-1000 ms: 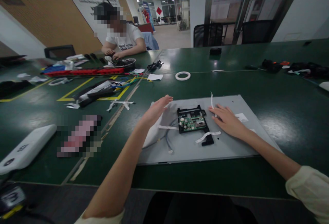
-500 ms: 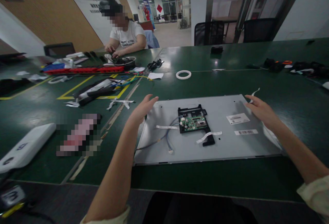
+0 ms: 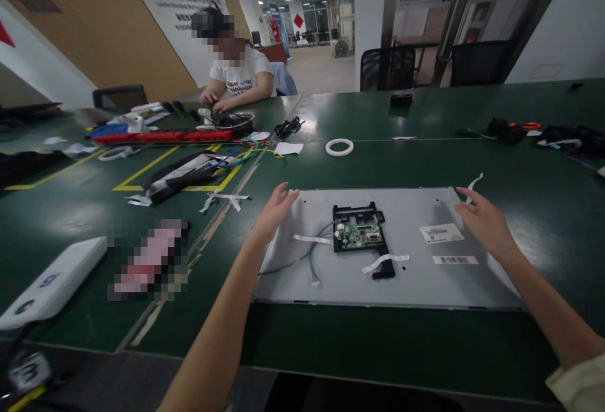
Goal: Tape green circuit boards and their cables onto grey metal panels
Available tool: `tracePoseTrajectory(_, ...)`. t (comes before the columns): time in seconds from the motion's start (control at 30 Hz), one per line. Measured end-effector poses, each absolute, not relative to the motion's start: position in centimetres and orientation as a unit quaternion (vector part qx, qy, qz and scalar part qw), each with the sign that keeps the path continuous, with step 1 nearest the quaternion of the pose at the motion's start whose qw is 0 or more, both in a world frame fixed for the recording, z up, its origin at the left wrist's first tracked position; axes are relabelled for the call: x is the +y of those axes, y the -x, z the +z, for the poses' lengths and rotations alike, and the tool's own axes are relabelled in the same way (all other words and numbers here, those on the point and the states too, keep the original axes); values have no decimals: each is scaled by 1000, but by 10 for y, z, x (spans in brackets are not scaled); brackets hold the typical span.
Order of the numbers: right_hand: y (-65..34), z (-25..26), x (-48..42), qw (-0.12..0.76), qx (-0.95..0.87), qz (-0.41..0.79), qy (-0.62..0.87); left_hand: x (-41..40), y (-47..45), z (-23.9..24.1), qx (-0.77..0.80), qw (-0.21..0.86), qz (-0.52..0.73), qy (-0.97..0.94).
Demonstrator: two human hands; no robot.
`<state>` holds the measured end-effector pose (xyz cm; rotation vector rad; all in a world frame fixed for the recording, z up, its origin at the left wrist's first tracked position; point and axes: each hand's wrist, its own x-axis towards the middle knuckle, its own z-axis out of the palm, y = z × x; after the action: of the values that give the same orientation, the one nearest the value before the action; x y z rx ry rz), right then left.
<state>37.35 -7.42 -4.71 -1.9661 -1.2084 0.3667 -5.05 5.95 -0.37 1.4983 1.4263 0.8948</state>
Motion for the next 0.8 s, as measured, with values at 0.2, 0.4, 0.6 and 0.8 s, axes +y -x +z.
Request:
tracePoseTrajectory(0.2, -383, -57, -67, 357, -539, 76, 759, 64, 46, -7, 564, 391, 325, -650)
tracePoseTrajectory(0.4, -373, -49, -65, 270, -554, -20, 788, 67, 39, -9, 558, 247, 284, -740)
tracePoseTrajectory(0.6, -357, -37, -63, 235, -528, -35, 816, 71, 39, -8, 568, 178, 262, -759)
tracePoseTrajectory(0.8, -359, -39, -65, 264, -515, -24, 815, 71, 40, -9, 564, 139, 255, -773)
